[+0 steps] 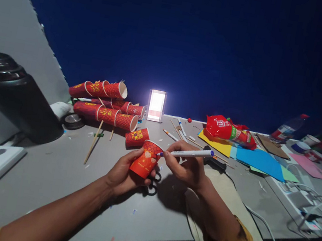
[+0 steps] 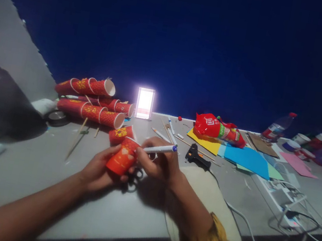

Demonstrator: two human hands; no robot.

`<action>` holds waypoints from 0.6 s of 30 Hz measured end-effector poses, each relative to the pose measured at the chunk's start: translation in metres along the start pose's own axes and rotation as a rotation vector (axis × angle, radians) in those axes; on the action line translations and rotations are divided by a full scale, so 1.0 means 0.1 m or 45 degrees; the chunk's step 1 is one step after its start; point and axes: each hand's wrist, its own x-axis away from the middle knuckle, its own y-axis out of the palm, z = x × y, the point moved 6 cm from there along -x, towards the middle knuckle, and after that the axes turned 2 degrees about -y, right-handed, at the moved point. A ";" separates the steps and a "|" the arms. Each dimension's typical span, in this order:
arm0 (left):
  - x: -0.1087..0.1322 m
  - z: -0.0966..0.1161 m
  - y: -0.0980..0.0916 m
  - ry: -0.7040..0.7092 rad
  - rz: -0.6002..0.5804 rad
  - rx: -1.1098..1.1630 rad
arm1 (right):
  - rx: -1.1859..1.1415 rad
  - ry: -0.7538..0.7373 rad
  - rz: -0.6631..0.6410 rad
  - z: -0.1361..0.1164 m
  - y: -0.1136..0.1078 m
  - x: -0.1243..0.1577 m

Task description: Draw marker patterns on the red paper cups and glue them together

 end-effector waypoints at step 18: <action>0.00 0.01 0.01 0.003 -0.012 0.000 | 0.019 -0.018 0.084 -0.03 -0.04 0.00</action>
